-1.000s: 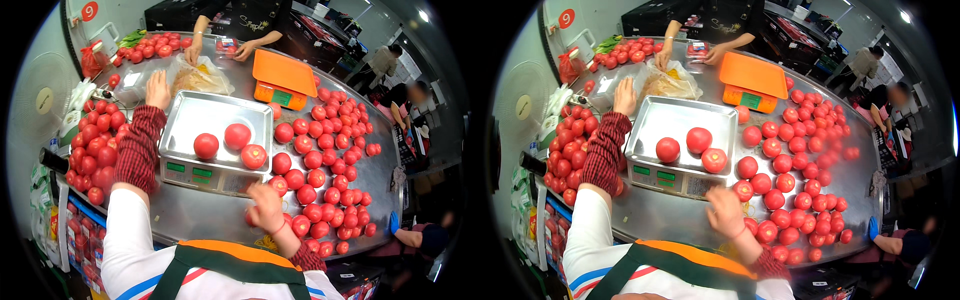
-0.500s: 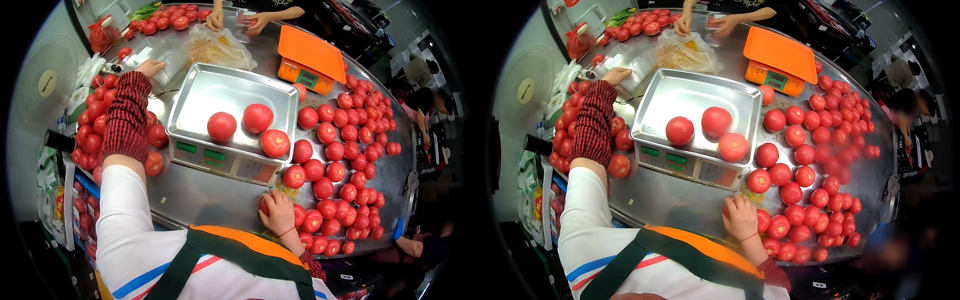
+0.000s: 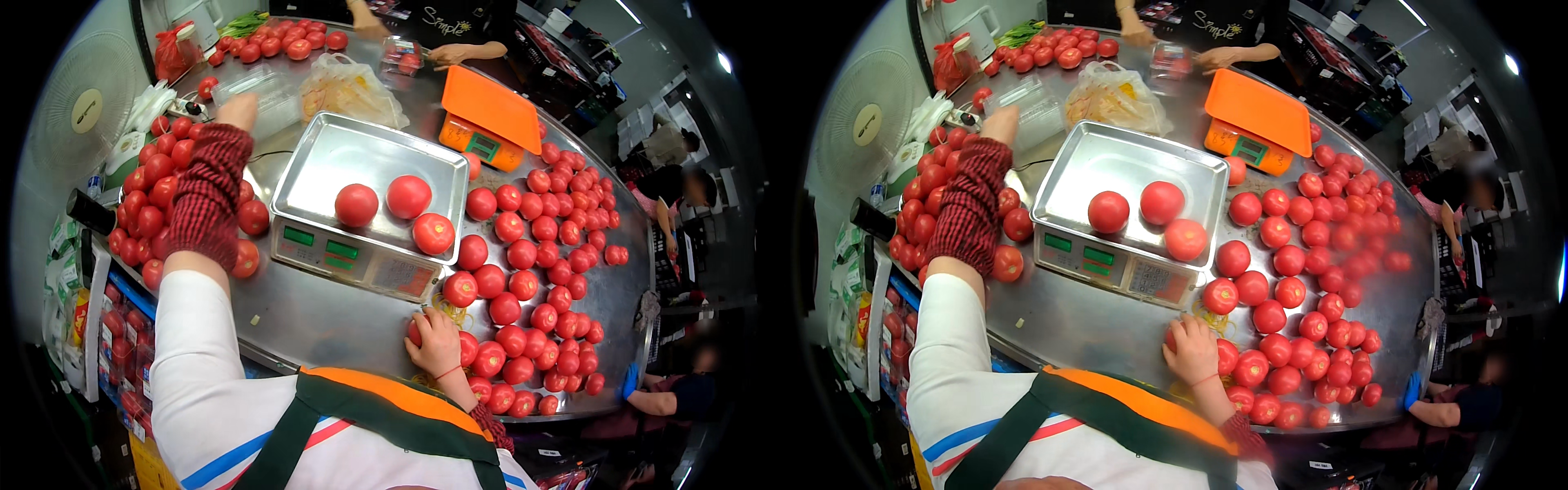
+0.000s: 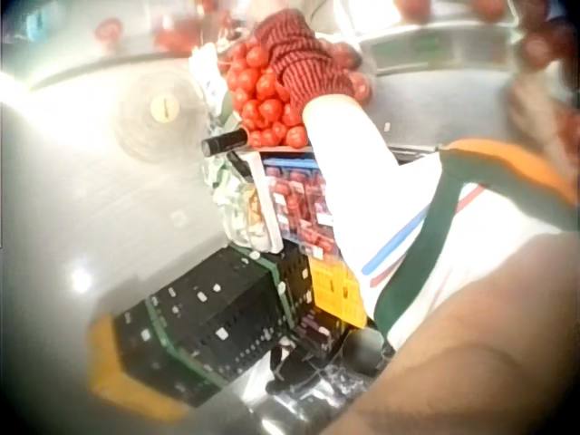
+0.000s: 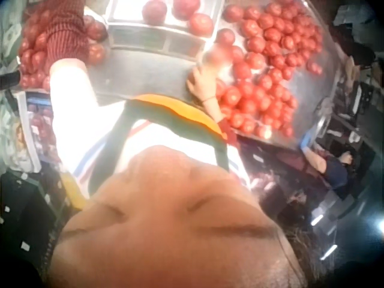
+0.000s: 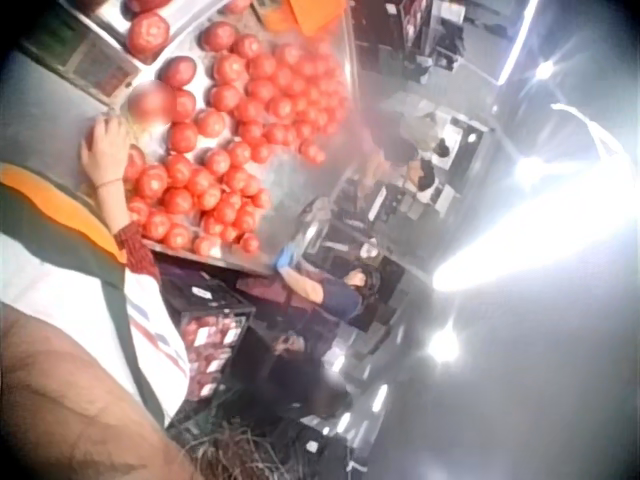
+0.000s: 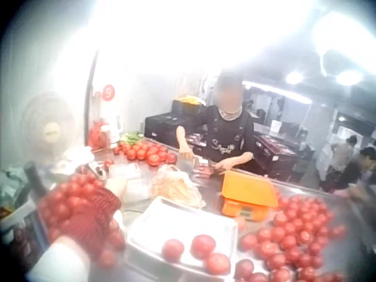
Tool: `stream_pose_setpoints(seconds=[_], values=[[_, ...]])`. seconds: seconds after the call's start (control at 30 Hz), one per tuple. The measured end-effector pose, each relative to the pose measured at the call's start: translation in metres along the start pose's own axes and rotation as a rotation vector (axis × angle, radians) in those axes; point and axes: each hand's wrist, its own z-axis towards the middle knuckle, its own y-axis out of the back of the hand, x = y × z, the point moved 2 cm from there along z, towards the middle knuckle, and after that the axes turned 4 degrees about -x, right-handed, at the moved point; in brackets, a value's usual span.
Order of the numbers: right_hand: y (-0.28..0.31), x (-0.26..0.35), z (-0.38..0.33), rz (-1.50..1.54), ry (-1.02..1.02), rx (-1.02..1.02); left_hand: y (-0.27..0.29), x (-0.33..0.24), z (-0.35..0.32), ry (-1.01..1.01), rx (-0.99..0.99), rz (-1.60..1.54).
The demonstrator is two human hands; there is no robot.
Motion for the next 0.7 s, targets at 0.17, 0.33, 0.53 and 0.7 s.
stream_pose_setpoints(seconds=[0.17,0.33,0.53,0.7], values=[[0.0,0.006,0.001,0.023,0.01,-0.004,0.019,0.084,-0.018,0.007,-0.47,-0.082],[-0.001,0.004,-0.002,0.011,-0.042,-0.036,0.089,0.005,-0.127,-0.13,-0.576,-0.516],[0.001,0.002,-0.003,0.082,-0.014,-0.002,0.094,-0.096,-0.36,-0.526,-0.155,-0.722],[0.026,-0.018,0.042,0.294,-0.119,-0.271,0.104,-0.123,-0.413,-0.545,0.691,-1.12]])
